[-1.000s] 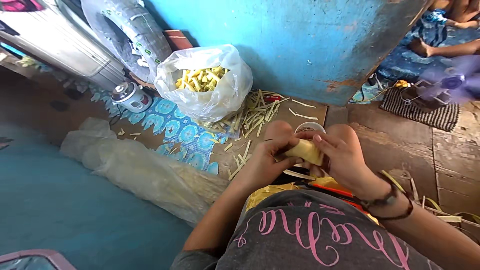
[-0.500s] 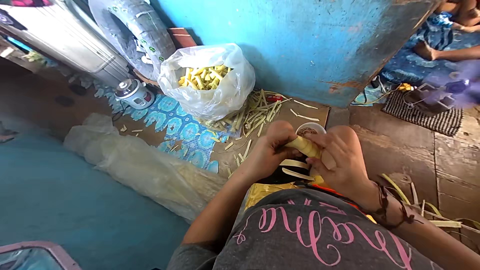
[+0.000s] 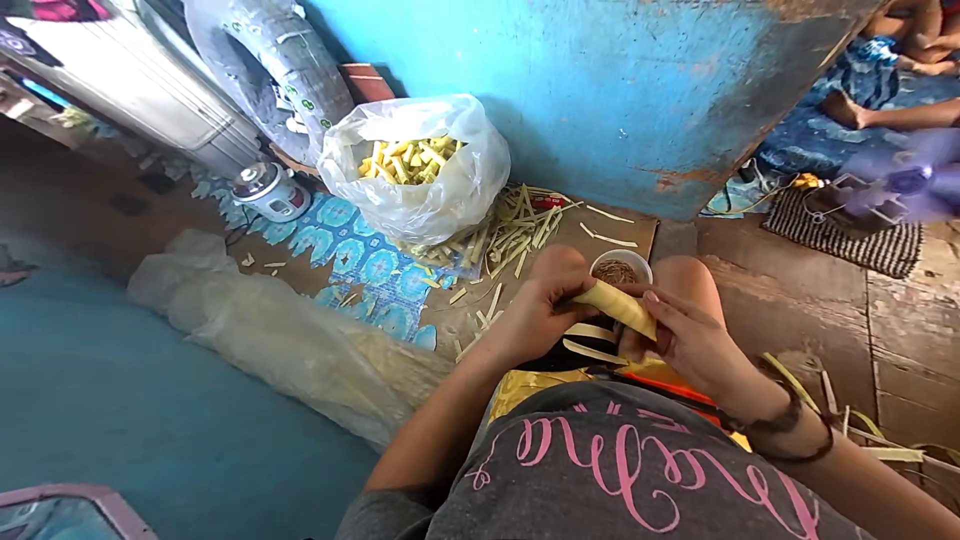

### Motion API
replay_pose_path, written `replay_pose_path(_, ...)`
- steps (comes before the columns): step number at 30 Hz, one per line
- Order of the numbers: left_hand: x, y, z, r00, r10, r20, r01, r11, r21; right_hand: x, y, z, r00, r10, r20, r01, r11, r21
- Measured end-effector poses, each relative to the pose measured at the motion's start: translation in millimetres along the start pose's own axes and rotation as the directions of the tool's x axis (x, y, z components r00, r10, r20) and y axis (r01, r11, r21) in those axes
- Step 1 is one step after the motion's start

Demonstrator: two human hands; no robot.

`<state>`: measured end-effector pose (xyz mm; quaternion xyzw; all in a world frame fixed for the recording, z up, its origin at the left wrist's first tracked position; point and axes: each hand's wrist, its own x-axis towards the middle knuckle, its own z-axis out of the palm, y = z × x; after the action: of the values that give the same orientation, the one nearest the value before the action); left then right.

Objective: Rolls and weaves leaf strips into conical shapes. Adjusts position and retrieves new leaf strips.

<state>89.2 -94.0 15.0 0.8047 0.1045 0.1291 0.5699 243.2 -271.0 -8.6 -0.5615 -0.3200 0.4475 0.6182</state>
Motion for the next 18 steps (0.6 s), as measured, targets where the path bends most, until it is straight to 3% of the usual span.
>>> replay_pose_path(1, 1, 0, 0, 1.000, -0.002, -0.019, 0.002, 1.000, -0.003, 0, 8, -3, 0.980, -0.200, 0.012, 0.197, 0.947, -0.253)
replay_pose_path(2, 1, -1, 0, 1.000, -0.006, -0.029, 0.006, 1.000, -0.011, 0, 16, -4, 0.932, -0.360, 0.039, 0.337, 0.825, -0.454)
replay_pose_path(3, 1, -1, -1, 0.999, -0.017, -0.029, 0.016, 1.000, -0.016, 1, 19, -5, 0.904, -0.425, 0.051, 0.389, 0.766, -0.511)
replay_pose_path(4, 1, -1, -1, 1.000, -0.023, -0.019, 0.022, 1.000, -0.022, -1, 17, -5, 0.934, -0.355, 0.028, 0.333, 0.841, -0.426)
replay_pose_path(5, 1, -1, 0, 1.000, -0.020, -0.005, 0.020, 0.999, -0.024, -1, 9, -3, 0.988, -0.156, -0.016, 0.150, 0.968, -0.203)
replay_pose_path(6, 0, -1, 0, 1.000, -0.013, 0.010, 0.014, 1.000, -0.024, 0, 0, -1, 0.997, 0.078, -0.026, -0.076, 0.995, 0.061)
replay_pose_path(7, -2, 0, 1, 1.000, -0.009, 0.020, 0.009, 1.000, -0.029, 1, -4, -1, 0.978, 0.206, -0.018, -0.198, 0.958, 0.205)
replay_pose_path(8, -2, 1, 2, 1.000, -0.008, 0.016, 0.009, 1.000, -0.029, 1, -4, -1, 0.980, 0.197, -0.023, -0.189, 0.963, 0.192)
replay_pose_path(10, 0, 1, 1, 1.000, -0.019, -0.018, 0.018, 0.998, -0.053, -2, 8, -4, 0.990, -0.142, -0.025, 0.134, 0.968, -0.210)
replay_pose_path(11, 1, 1, 0, 0.999, -0.029, -0.038, 0.026, 0.997, -0.068, -2, 15, -6, 0.940, -0.342, 0.018, 0.313, 0.836, -0.450)
replay_pose_path(12, 1, 1, -1, 0.998, -0.042, -0.044, 0.039, 0.996, -0.074, -2, 18, -6, 0.891, -0.451, 0.056, 0.403, 0.728, -0.555)
replay_pose_path(13, 0, 2, -3, 0.998, -0.042, -0.038, 0.039, 0.996, -0.077, -3, 17, -5, 0.899, -0.436, 0.050, 0.397, 0.759, -0.517)
replay_pose_path(14, 0, 2, -3, 0.999, -0.032, -0.027, 0.030, 0.997, -0.076, -6, 11, -3, 0.961, -0.275, 0.006, 0.263, 0.913, -0.311)
replay_pose_path(15, -1, 3, -3, 1.000, -0.025, -0.015, 0.024, 0.997, -0.068, -7, 1, -1, 1.000, -0.012, -0.010, 0.012, 1.000, 0.012)
replay_pose_path(16, -3, 4, -2, 1.000, -0.020, -0.004, 0.020, 0.997, -0.069, -7, -5, 0, 0.984, 0.180, 0.017, -0.179, 0.958, 0.224)
replay_pose_path(17, -3, 3, -2, 1.000, -0.014, -0.003, 0.013, 0.997, -0.078, -7, -7, 0, 0.974, 0.227, 0.027, -0.226, 0.938, 0.264)
replay_pose_path(18, -2, 3, -2, 1.000, -0.018, -0.014, 0.016, 0.996, -0.088, -8, -6, -1, 0.989, 0.145, 0.007, -0.144, 0.976, 0.166)
